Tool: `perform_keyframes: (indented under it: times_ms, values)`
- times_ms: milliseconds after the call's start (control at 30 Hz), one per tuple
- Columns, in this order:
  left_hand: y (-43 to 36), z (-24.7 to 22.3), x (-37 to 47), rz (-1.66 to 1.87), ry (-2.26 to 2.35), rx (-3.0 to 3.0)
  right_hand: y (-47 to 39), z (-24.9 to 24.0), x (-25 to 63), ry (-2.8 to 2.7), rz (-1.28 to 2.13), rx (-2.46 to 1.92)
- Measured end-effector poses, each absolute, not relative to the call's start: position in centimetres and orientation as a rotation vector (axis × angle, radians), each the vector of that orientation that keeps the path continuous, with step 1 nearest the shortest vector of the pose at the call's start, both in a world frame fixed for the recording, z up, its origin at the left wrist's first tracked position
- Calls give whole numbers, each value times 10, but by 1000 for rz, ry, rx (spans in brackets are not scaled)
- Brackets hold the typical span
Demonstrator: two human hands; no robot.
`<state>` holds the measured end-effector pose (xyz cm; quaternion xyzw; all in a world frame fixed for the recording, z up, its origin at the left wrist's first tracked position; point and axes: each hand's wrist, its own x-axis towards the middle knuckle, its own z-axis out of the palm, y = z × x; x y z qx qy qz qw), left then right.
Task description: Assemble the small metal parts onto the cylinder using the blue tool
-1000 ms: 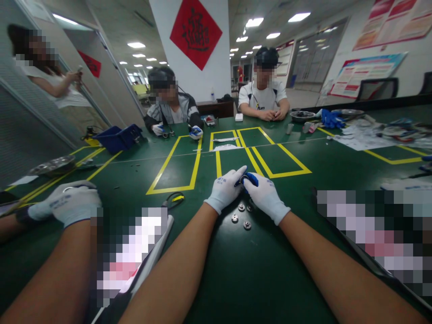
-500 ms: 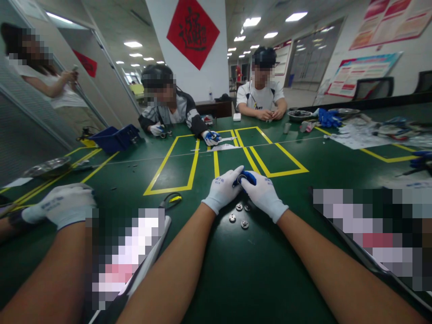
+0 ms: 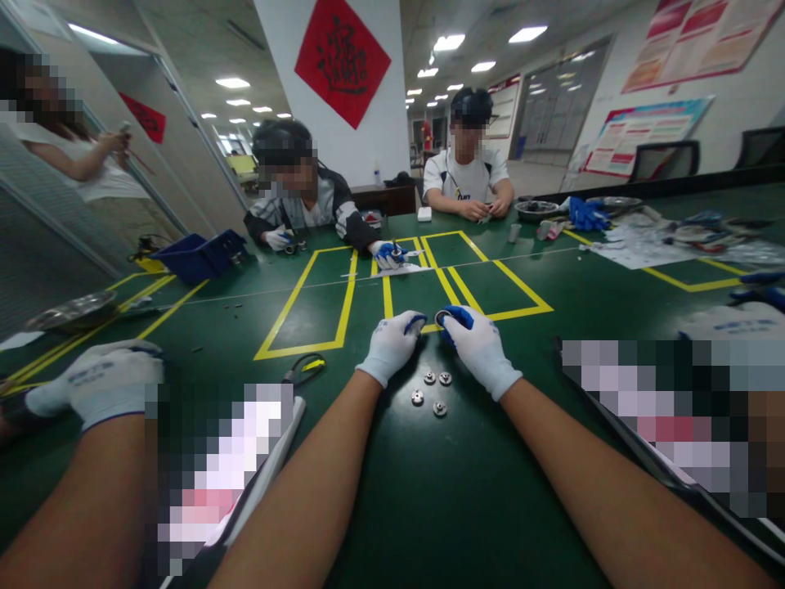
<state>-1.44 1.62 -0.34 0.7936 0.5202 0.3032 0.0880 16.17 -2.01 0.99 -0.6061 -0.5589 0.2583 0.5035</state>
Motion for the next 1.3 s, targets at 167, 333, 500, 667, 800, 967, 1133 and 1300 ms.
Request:
perform_keyframes:
  times_ms: [167,333,500,667,800,967,1133,1300]
  values:
    - [14,-3,-12,830,1555,2373,-15,2,159,-1282,746,-1348]
    - [13,-3,-13,834,1526,2398,-13,-3,159,-1255,836,-1290]
    - [12,0,-11,882,1486,2496,-17,5,155,-1130,1068,-1077]
    - [12,3,-10,960,1469,2466,-24,13,149,-933,1323,-954]
    - [13,-1,-11,915,1471,2497,-28,15,150,-1021,1251,-996]
    - [12,-1,-13,792,1491,2582,-30,18,152,-1092,1216,-1072]
    - [12,1,-13,725,1511,2608,-31,18,152,-1113,1176,-1091]
    - [14,-1,-13,720,1492,2612,-30,17,152,-1112,1165,-1079]
